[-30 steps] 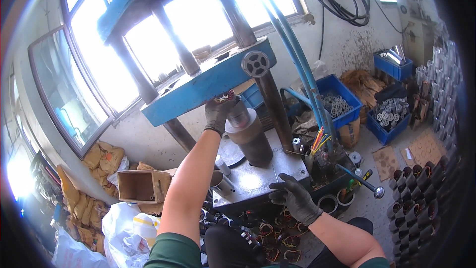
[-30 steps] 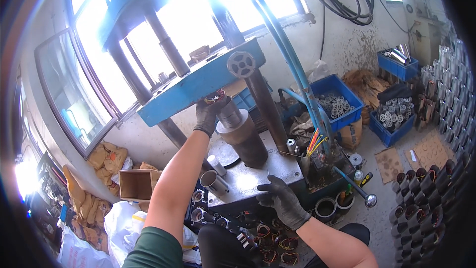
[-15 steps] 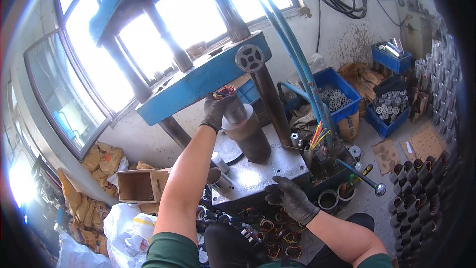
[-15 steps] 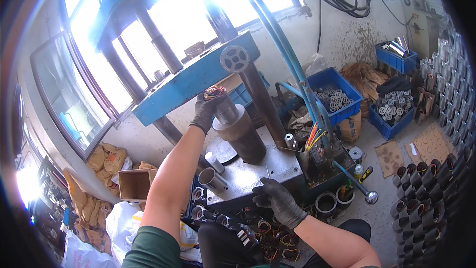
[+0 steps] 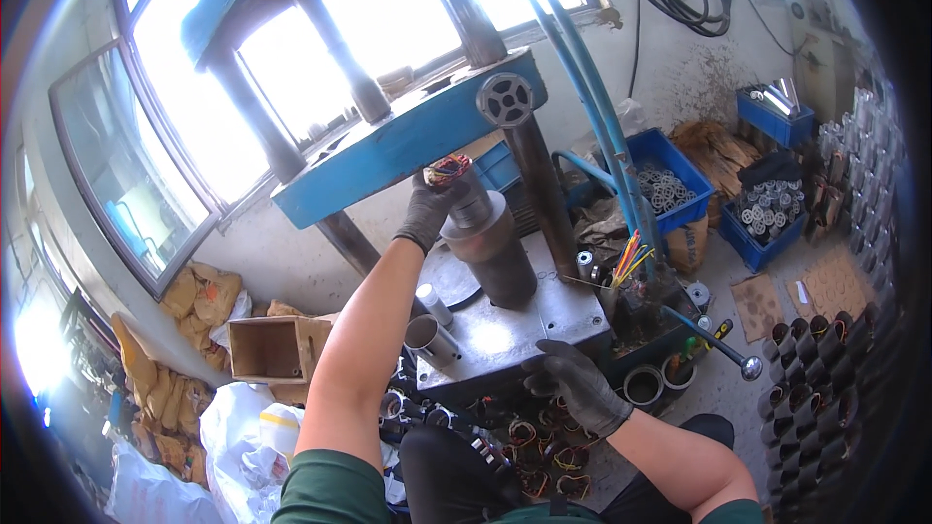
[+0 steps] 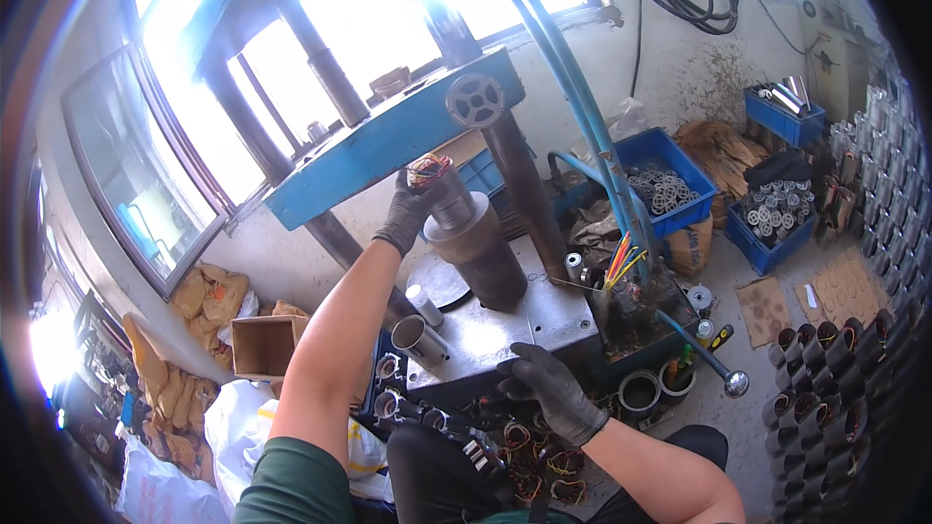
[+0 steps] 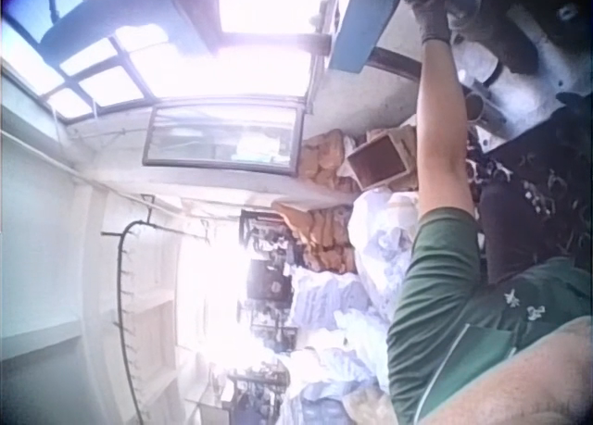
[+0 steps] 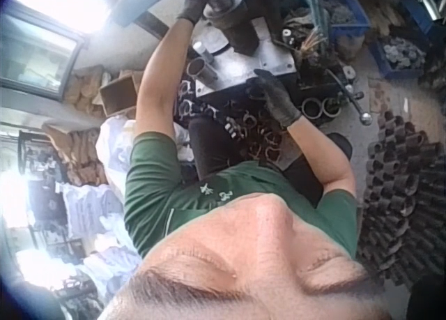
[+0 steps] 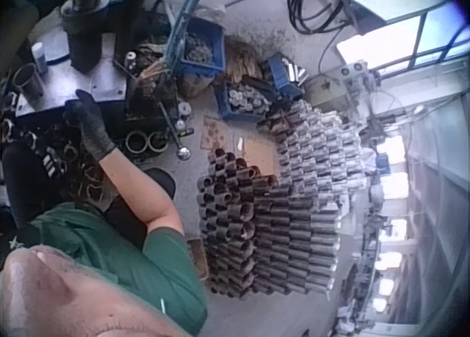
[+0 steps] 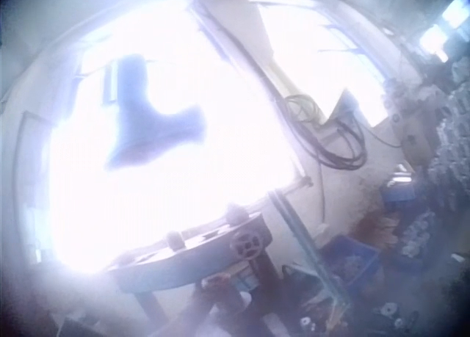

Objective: Operating a hydraulic press to assemble metal components and inspecting motor stators.

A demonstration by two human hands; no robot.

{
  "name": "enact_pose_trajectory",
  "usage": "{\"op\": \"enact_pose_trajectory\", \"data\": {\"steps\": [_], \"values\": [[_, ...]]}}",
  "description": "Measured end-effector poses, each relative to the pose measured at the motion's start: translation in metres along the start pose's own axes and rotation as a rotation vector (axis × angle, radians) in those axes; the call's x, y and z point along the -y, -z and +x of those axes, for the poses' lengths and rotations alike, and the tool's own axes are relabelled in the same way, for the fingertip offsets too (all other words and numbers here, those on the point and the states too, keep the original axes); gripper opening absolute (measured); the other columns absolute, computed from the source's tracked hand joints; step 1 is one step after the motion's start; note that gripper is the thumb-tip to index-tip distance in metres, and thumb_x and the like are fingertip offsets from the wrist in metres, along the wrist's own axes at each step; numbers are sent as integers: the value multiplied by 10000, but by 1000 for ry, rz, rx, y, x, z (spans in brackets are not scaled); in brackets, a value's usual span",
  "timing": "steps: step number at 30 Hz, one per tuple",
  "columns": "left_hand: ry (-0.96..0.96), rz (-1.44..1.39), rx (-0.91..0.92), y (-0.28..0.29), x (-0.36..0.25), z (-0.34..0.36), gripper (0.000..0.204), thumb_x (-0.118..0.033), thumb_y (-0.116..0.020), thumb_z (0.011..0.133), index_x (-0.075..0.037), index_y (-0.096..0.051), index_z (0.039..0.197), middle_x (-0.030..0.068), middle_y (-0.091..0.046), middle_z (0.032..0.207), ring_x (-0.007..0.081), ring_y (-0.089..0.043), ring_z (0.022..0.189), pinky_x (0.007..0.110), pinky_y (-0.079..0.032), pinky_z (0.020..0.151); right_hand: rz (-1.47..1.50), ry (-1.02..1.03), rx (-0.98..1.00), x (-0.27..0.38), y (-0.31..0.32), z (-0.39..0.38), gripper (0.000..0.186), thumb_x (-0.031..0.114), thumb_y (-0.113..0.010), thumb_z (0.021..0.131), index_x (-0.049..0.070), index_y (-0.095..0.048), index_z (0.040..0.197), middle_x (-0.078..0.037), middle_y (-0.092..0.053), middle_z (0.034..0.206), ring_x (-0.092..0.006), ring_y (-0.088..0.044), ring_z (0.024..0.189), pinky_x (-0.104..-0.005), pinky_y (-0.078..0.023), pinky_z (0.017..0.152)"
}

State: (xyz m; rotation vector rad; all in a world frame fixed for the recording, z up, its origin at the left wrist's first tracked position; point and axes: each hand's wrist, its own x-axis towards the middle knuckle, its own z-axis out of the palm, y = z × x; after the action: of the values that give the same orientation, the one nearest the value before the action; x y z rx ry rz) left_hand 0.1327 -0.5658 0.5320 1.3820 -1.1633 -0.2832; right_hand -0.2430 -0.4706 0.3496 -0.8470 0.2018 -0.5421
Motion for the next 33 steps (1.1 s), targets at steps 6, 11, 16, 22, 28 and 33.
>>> {"op": "enact_pose_trajectory", "data": {"steps": [6,11,16,22,28,33], "values": [[-145,229,-226,11,22,-104,937,-202,-825,975,-13,-253,1693,285,-602,1494,326,-642,1305,438,-549,1073,-304,244,-17,33,-20,-28,510,120,-672,1057,-24,-516,1520,-128,-699,1291,-202,-695,1111,-347,-554,1030],[-341,275,-507,31,77,-232,931,-139,-883,870,-29,-365,1635,180,-527,1499,325,-536,1391,450,-421,1199,-976,791,24,85,-25,-70,424,129,-671,1036,5,-594,1434,-158,-708,1264,-222,-700,1083,-355,-554,1026],[-99,555,-637,64,134,-302,1152,-237,-982,742,-52,-301,1653,209,-392,1550,407,-412,1478,473,-354,1262,-1464,1234,-397,115,-2,-133,337,212,-621,1059,22,-634,1337,-205,-693,1259,-357,-670,1141,-617,-511,1058],[95,172,-557,63,173,-308,1287,-144,-1009,683,-59,-214,1692,184,-437,1570,319,-462,1479,426,-410,1242,-1414,1052,-926,102,72,-155,339,106,-528,1139,-11,-585,1452,-148,-634,1438,-218,-672,1194,-332,-576,1008],[232,42,-475,63,182,-298,1311,-14,-968,662,-96,-131,1667,154,-514,1502,289,-582,1373,402,-497,1179,-1152,1073,-990,118,108,-96,298,120,-511,1170,6,-575,1438,-116,-636,1344,-198,-666,1145,-353,-575,1008],[232,-5,-453,61,182,-291,1226,8,-949,661,-108,-205,1629,133,-554,1465,257,-607,1321,389,-555,1087,-1030,1185,-904,187,116,-9,348,167,-551,1161,-15,-543,1457,-125,-611,1356,-203,-637,1198,-363,-568,1030]]}}
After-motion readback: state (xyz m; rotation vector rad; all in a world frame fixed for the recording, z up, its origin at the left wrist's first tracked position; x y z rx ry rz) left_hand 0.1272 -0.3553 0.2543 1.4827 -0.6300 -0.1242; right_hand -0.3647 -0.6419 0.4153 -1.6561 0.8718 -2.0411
